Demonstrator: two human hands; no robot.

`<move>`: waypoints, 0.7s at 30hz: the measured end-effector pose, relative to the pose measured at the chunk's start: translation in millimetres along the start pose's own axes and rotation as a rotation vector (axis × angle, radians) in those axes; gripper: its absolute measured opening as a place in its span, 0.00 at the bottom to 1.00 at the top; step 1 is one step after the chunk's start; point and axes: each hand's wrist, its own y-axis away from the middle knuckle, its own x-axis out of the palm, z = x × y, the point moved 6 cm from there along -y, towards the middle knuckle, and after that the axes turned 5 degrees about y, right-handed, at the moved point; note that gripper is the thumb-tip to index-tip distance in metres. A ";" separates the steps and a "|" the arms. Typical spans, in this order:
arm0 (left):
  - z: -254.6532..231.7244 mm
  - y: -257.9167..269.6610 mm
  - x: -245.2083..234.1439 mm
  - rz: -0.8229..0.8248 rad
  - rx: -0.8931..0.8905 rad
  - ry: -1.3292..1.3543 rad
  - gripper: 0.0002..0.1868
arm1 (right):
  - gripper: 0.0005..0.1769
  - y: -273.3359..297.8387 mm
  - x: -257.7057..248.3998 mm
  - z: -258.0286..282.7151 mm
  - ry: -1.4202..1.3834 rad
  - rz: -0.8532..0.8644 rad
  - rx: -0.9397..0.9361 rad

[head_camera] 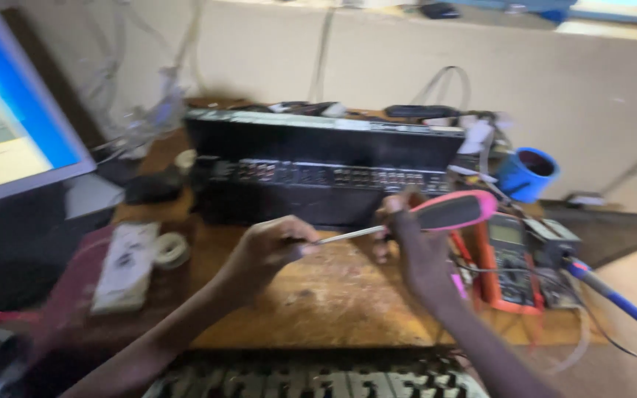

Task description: The person handles a blue circuit board, then places it down to work on a black audio mixer. They use a pink screwdriver to tighten screws on the back panel of the mixer.

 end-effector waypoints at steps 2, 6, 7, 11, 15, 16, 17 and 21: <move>2.3 -4.5 3.3 0.034 0.017 -0.040 0.09 | 0.15 -1.2 -1.8 1.9 0.004 -0.011 0.009; -9.7 -8.3 8.0 -0.025 -0.050 -0.112 0.08 | 0.15 -2.5 3.2 15.3 0.024 0.046 0.003; -15.3 -8.2 8.0 -0.050 -0.059 -0.135 0.08 | 0.16 -3.6 7.9 20.0 0.068 0.110 -0.018; -26.8 -18.8 26.1 0.059 -0.077 -0.363 0.10 | 0.19 -8.9 8.5 37.5 0.148 0.201 0.070; -40.8 -24.3 48.2 0.102 -0.016 -0.305 0.05 | 0.19 -18.7 8.6 62.0 0.422 0.294 -0.140; -40.0 -26.5 51.9 0.086 -0.051 -0.289 0.05 | 0.17 -21.4 8.0 68.5 0.503 0.305 -0.177; -38.3 -29.1 55.7 0.086 -0.049 -0.289 0.05 | 0.17 -23.9 7.5 70.9 0.504 0.304 -0.179; -20.7 -37.3 67.2 0.059 -0.217 -0.175 0.10 | 0.22 -30.7 5.4 94.8 0.492 0.226 -0.304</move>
